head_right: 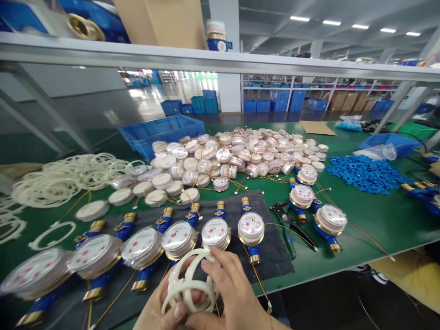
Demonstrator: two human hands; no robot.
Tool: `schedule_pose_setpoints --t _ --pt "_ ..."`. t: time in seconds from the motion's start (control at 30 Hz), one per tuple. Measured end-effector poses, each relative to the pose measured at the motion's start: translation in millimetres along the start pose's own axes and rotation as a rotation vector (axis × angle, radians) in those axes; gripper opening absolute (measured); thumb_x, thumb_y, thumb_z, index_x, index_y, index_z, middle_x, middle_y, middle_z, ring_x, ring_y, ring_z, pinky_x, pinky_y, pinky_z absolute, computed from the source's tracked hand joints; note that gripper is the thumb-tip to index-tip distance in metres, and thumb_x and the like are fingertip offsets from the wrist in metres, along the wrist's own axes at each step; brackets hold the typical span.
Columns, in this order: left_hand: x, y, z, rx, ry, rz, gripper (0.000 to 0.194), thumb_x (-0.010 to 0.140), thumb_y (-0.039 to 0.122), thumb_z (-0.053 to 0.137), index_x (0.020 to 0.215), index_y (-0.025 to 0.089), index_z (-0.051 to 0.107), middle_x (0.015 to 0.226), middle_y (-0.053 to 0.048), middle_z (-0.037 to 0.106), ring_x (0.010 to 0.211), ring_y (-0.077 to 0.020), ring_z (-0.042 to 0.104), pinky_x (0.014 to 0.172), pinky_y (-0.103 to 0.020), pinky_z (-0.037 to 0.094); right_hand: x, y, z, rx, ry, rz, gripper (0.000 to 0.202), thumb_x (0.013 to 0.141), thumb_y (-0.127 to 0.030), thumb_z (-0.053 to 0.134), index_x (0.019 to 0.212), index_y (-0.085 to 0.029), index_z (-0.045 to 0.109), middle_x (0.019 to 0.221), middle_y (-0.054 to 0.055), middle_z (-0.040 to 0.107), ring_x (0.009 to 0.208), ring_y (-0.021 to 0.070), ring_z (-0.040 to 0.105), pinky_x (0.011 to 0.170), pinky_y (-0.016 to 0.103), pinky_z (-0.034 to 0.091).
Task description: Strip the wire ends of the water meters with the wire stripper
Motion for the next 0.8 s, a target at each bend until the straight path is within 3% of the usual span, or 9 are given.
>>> schedule_pose_setpoints --t 0.1,0.2,0.3,0.5,0.67,0.8 --pt "-1.9 0.2 -7.6 -0.051 -0.01 -0.002 0.067 0.06 0.035 0.08 0.118 0.022 0.051 0.093 -0.006 0.064 0.079 -0.02 0.058 0.077 -0.029 0.047 -3.8 5.1 2.2 0.125 0.041 0.066 0.058 0.081 -0.037 0.057 0.131 -0.02 0.034 0.136 0.012 0.038 0.124 0.0262 0.04 0.102 0.042 0.038" --pt "-3.0 0.4 -12.3 -0.063 -0.036 0.005 0.058 0.062 0.033 0.079 0.113 0.023 0.054 0.087 -0.004 0.064 0.076 -0.0177 0.056 0.077 -0.028 0.047 -5.1 6.2 4.3 0.208 0.045 0.128 0.059 0.079 -0.035 0.057 0.131 -0.023 0.032 0.138 0.01 0.037 0.125 0.0269 0.04 0.102 0.044 0.038" --pt "-3.7 2.1 -15.8 -0.072 -0.036 0.021 0.052 0.065 0.033 0.077 0.111 0.023 0.057 0.091 -0.004 0.064 0.08 -0.0175 0.057 0.078 -0.026 0.046 -0.5 0.7 8.0 0.136 0.009 0.111 0.058 0.08 -0.038 0.059 0.13 -0.023 0.033 0.138 0.011 0.034 0.126 0.0276 0.037 0.103 0.045 0.036" --pt "-6.8 2.9 -26.4 -0.155 -0.013 0.01 0.044 0.074 0.032 0.069 0.115 0.025 0.055 0.11 -0.005 0.062 0.097 -0.0212 0.057 0.085 -0.027 0.044 5.6 -7.1 20.7 -0.037 -0.054 0.034 0.059 0.079 -0.057 0.057 0.123 -0.021 0.043 0.138 0.013 0.029 0.125 0.0278 0.038 0.099 0.041 0.041" --pt "-10.4 5.3 -30.5 -0.223 -0.118 0.002 0.049 0.077 0.024 0.066 0.123 0.024 0.051 0.115 -0.007 0.06 0.099 -0.0209 0.057 0.089 -0.028 0.043 -1.5 -8.0 27.7 -0.089 -0.051 -0.006 0.048 0.087 -0.047 0.049 0.126 -0.02 0.043 0.14 0.013 0.024 0.126 0.0275 0.036 0.097 0.041 0.043" --pt "-13.3 6.3 -28.5 -0.35 -0.294 -0.051 0.055 0.069 0.018 0.072 0.121 0.018 0.054 0.113 -0.011 0.062 0.102 -0.0228 0.057 0.09 -0.029 0.043 -4.3 -6.3 29.9 -0.103 -0.111 -0.027 0.046 0.094 -0.036 0.038 0.135 -0.017 0.035 0.14 0.015 0.027 0.129 0.0271 0.033 0.101 0.043 0.04"
Point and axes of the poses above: each hand's wrist, its own x-axis towards the middle knuckle, its own z-axis out of the palm, y = z × x, the point moved 4 cm from there along x, towards the middle knuckle
